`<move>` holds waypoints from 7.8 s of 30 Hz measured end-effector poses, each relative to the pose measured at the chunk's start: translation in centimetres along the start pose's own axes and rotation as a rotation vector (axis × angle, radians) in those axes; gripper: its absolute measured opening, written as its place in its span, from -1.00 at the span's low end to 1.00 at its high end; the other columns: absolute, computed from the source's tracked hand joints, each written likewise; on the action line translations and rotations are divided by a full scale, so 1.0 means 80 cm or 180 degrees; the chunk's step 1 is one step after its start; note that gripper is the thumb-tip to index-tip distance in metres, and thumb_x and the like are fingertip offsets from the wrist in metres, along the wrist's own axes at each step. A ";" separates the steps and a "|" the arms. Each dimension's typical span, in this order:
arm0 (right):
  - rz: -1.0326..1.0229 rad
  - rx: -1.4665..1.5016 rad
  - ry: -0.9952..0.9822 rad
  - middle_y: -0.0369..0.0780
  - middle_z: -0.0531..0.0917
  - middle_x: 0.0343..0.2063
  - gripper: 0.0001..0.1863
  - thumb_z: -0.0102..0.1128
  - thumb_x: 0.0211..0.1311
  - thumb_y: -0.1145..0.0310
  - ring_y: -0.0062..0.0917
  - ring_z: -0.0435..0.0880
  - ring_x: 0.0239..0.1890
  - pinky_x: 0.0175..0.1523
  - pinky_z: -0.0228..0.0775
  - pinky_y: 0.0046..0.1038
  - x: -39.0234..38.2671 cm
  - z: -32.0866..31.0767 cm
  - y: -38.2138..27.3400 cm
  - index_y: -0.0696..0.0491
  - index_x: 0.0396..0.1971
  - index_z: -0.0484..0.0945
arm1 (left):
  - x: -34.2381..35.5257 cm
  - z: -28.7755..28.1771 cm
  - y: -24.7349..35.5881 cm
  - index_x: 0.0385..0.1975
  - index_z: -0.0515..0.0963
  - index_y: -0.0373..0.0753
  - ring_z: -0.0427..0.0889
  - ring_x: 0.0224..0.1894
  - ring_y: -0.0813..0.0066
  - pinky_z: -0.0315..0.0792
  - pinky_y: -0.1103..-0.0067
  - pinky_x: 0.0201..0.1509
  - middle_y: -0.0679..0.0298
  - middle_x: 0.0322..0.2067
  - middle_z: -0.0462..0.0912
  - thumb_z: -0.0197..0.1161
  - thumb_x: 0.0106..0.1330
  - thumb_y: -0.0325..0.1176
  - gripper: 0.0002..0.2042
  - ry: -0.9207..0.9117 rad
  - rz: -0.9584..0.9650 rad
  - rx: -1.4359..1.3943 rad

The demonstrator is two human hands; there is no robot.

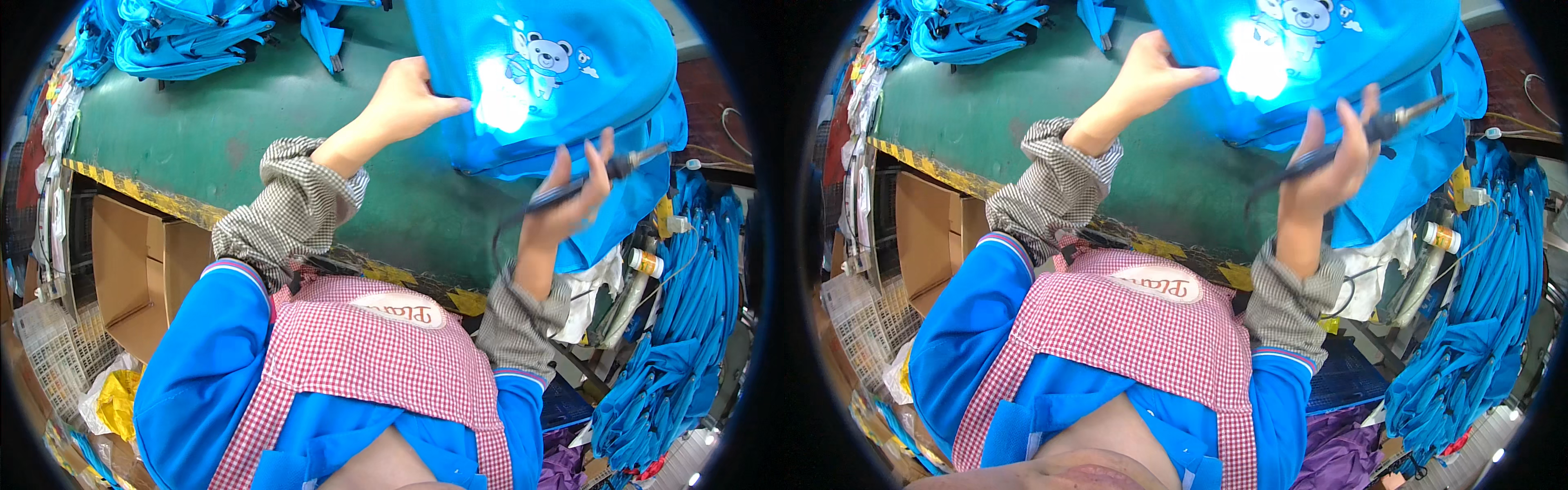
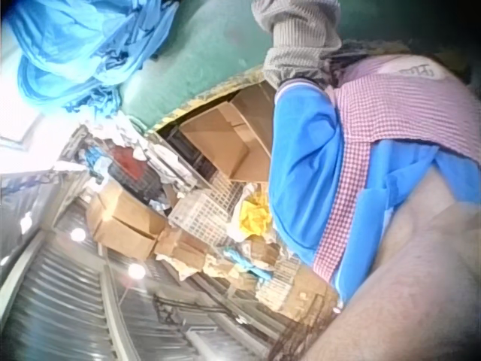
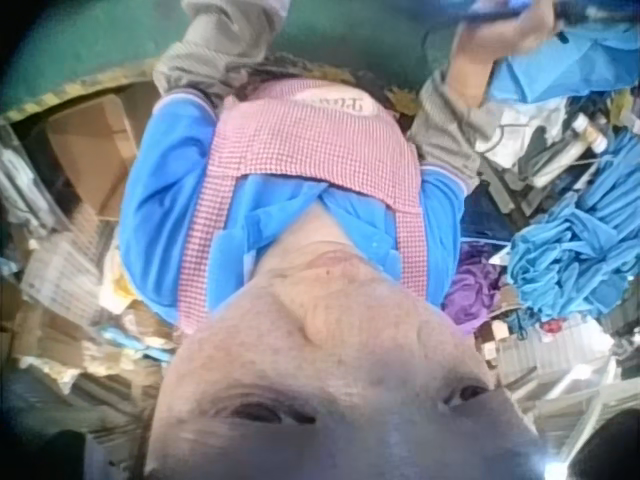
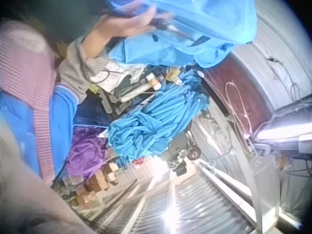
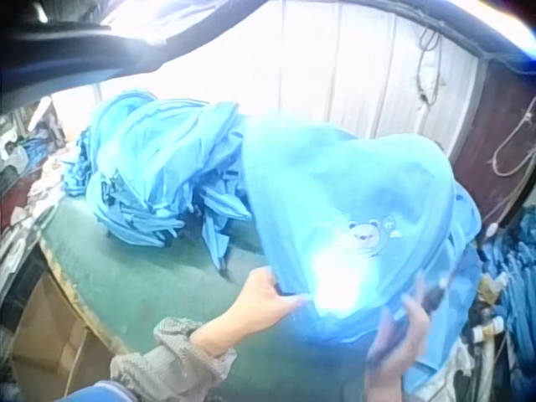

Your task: The person uses a handheld sewing tool to stitch seams on blue fabric bags. They repeatedly pick up a bag, align the edges, and run the tool along the seam, then place the finished bag aside and pick up the next one.

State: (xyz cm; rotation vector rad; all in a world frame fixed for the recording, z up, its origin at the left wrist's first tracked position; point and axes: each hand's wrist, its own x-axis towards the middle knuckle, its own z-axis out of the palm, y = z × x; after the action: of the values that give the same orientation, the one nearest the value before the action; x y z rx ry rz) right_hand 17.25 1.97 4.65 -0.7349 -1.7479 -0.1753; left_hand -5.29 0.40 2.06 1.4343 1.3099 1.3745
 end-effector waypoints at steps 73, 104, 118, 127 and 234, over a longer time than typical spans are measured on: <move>0.0875 0.0714 -0.0294 0.13 0.58 -0.11 -0.89 -0.09 0.37 0.41 -0.16 0.52 -0.04 0.18 0.23 -0.12 -0.018 -0.030 -0.036 0.11 -0.23 0.24 | 0.175 -0.345 0.105 -0.42 0.38 -0.23 0.39 -0.69 0.52 0.31 0.59 -0.66 0.32 -0.68 0.41 0.06 0.26 0.21 -0.49 0.1330 0.1278 -0.3067; 0.1122 0.1345 0.0473 -0.34 0.32 -0.42 -0.56 0.44 0.00 0.44 -0.69 0.29 -0.48 -0.38 0.23 -0.66 0.038 0.075 0.006 0.05 -0.26 0.28 | -0.019 0.050 -0.008 -0.13 0.53 -0.41 0.62 -0.15 0.40 0.49 0.47 -0.02 0.14 -0.18 0.64 0.42 0.02 -0.48 -0.61 -0.0340 -0.0769 -0.1010; 0.0742 0.0506 0.0451 -0.24 0.54 -0.41 -0.61 0.29 0.15 0.27 -0.49 0.49 -0.48 -0.30 0.36 -0.51 0.013 0.039 -0.010 0.16 -0.12 0.42 | -0.018 0.076 -0.016 -0.18 0.56 -0.41 0.64 -0.27 0.46 0.53 0.52 -0.13 0.17 -0.25 0.66 0.47 0.00 -0.41 -0.61 0.0399 -0.0676 -0.1416; 0.0155 0.0694 -0.0196 -0.30 0.47 -0.72 -0.91 0.03 0.08 0.42 -0.53 0.35 -0.72 -0.18 0.28 -0.34 -0.063 -0.027 -0.058 0.09 -0.52 0.49 | -0.013 0.072 -0.007 -0.16 0.53 -0.42 0.64 -0.27 0.44 0.54 0.52 -0.14 0.14 -0.26 0.65 0.47 0.02 -0.36 -0.58 0.0398 -0.0762 -0.1241; -0.0093 0.1459 0.0612 -0.05 0.53 0.06 -0.64 0.04 -0.01 0.68 -0.15 0.39 0.20 0.28 0.17 -0.29 0.112 0.117 -0.003 0.06 -0.16 0.42 | -0.046 0.018 -0.008 0.12 0.31 -0.37 0.39 0.10 0.33 0.29 0.42 0.18 0.15 0.10 0.40 0.41 0.04 -0.44 -0.39 0.2216 0.0130 -0.2240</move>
State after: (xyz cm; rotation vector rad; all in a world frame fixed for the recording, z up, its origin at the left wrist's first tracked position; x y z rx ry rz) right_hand 8.27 9.66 9.94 -0.3451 -1.5374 0.1306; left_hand -3.66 -2.82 0.42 0.5157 0.9963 2.1879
